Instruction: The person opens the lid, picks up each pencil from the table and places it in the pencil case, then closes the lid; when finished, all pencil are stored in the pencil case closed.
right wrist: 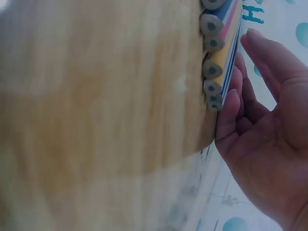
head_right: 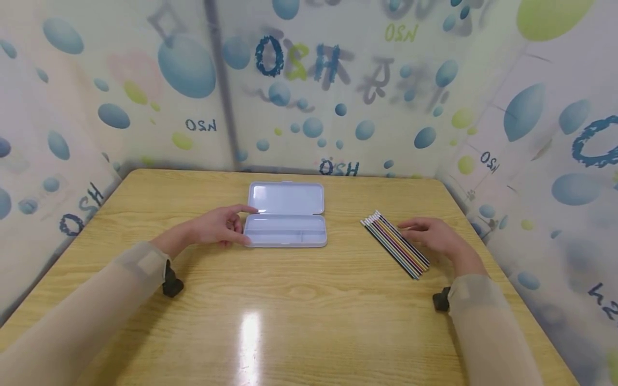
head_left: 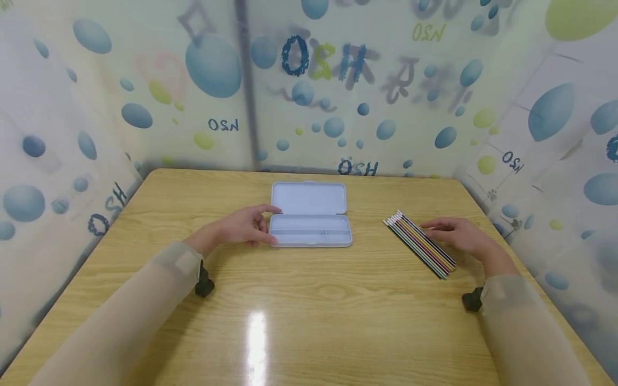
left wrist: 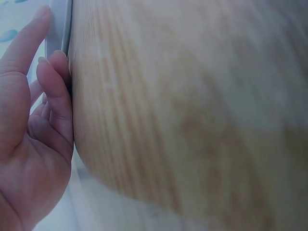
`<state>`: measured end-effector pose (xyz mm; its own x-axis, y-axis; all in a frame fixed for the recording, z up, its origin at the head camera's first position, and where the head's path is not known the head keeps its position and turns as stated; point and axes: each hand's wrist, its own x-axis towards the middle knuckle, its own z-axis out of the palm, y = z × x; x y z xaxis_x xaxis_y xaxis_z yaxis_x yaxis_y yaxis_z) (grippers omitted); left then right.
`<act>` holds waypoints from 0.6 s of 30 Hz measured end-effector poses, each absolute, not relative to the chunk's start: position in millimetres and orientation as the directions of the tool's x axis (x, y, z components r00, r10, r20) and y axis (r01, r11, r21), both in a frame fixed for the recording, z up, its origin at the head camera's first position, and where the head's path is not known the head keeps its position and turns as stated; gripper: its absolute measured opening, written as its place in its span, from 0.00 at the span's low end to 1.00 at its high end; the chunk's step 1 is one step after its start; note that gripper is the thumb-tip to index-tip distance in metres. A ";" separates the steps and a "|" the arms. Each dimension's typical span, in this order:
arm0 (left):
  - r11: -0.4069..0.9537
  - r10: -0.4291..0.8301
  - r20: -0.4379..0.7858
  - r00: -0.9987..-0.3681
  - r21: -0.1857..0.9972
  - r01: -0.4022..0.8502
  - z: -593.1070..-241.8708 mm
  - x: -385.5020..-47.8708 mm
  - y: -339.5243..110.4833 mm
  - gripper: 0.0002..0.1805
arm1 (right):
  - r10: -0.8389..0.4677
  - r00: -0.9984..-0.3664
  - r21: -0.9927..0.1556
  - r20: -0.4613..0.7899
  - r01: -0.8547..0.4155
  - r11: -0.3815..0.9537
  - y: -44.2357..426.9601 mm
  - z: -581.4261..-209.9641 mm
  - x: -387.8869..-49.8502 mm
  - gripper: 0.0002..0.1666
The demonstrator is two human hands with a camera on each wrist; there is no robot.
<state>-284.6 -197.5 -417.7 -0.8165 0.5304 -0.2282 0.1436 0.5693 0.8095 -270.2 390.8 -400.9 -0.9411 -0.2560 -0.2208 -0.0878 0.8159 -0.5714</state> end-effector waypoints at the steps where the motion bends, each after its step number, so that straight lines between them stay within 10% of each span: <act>1: 0.571 0.528 -0.229 -0.818 0.809 0.142 -417.4 -284.5 -197.5 0.50 | -0.261 -0.940 -0.562 -0.221 -0.095 0.821 390.7 -401.0 -271.0 0.31; 18: 0.563 0.538 -0.225 -0.812 0.813 0.147 -418.3 -284.0 -197.1 0.50 | -0.250 -0.947 -0.538 -0.201 -0.107 0.836 388.1 -402.7 -275.6 0.28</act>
<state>-284.0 -197.1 -418.3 -0.8124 0.5379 -0.2252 0.1475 0.5632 0.8131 -275.6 388.1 -402.7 -0.9470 -0.2503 -0.2012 -0.1069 0.8363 -0.5377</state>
